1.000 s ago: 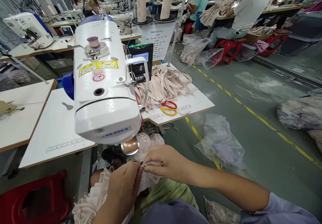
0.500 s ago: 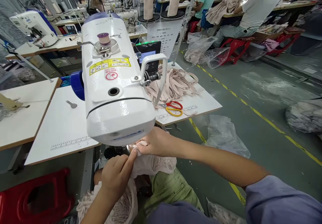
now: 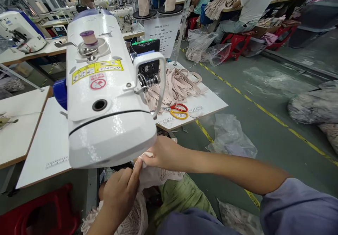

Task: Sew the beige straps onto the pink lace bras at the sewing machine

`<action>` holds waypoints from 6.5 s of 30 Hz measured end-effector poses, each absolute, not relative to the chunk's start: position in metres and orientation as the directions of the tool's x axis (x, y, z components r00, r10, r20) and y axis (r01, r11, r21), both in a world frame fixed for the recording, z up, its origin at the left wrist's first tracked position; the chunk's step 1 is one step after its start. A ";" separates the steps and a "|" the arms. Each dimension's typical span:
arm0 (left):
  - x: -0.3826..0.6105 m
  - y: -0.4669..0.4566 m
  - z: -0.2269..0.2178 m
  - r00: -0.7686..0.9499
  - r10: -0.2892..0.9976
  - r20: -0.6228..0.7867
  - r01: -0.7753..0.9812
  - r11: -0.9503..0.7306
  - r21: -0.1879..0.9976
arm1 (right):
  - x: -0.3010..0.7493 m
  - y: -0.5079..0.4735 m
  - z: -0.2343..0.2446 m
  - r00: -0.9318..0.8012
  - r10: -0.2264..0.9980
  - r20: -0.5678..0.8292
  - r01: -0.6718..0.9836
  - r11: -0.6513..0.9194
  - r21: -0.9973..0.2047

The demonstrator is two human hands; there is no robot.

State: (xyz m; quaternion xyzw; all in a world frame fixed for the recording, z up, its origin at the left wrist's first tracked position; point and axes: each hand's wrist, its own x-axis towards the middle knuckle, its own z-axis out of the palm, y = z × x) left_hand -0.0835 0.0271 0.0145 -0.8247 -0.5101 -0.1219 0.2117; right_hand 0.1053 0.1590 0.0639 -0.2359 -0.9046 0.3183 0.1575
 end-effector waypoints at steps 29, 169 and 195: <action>-0.040 0.027 0.031 0.237 0.904 0.356 0.955 -0.150 -0.254 | 0.114 0.136 0.004 -0.556 0.741 0.376 0.190 0.554 -0.811; -0.043 -0.008 -0.014 -0.202 0.872 -0.445 -0.182 0.413 0.892 | 0.223 0.090 0.000 -0.767 0.641 0.030 0.487 0.612 -0.622; -0.052 -0.011 0.001 -0.166 0.911 -0.378 0.093 0.396 0.914 | 0.173 0.056 -0.033 -0.732 0.679 0.053 0.295 0.386 -0.874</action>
